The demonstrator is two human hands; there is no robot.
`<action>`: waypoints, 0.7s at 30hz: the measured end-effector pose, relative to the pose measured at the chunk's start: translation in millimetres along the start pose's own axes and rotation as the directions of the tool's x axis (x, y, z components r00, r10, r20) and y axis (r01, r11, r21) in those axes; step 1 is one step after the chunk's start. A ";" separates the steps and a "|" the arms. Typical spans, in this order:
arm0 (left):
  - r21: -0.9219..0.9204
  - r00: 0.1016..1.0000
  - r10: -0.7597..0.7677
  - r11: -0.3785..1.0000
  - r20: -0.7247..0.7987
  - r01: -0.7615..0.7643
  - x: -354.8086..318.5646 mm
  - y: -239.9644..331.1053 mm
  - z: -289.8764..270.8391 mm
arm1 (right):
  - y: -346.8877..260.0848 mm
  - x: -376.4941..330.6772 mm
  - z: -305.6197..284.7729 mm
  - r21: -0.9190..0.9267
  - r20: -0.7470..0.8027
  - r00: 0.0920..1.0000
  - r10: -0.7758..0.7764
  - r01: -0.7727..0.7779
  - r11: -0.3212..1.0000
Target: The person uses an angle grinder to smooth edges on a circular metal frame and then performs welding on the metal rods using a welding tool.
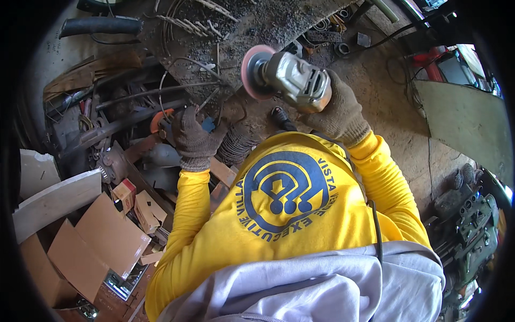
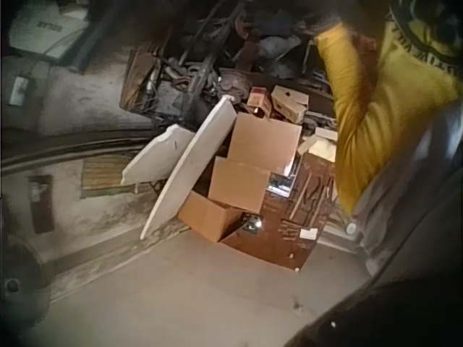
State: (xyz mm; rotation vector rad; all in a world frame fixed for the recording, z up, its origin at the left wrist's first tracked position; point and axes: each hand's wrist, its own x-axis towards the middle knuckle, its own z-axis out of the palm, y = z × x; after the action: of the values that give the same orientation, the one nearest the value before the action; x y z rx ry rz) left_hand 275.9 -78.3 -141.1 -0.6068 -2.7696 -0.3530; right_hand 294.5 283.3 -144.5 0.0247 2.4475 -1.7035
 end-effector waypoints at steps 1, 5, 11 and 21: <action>-0.001 0.997 0.006 1.000 -0.075 -0.006 -7.0 -0.5 6.5 | 1.6 -3.0 3.0 -0.003 0.005 1.000 0.006 -0.006 1.000; 0.008 0.989 -0.022 1.000 -0.149 0.024 -21.6 -1.6 35.8 | -3.2 -16.0 19.2 -0.072 0.050 0.999 0.013 -0.010 0.997; -0.094 0.982 -0.130 0.989 -0.139 0.118 -15.1 -2.2 49.4 | -22.5 -24.7 40.3 -0.215 0.007 0.995 0.104 -0.100 0.972; -0.025 0.935 -0.029 0.999 -0.353 0.022 -2.3 4.3 56.8 | -35.1 -13.6 51.4 -0.306 -0.002 0.998 0.061 -0.059 0.950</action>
State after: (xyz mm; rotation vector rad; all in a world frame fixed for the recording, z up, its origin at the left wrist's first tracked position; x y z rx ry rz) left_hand 267.3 -58.6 -193.9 -0.4600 -2.4321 -0.4486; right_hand 310.5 224.1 -127.3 0.0556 2.6467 -1.2805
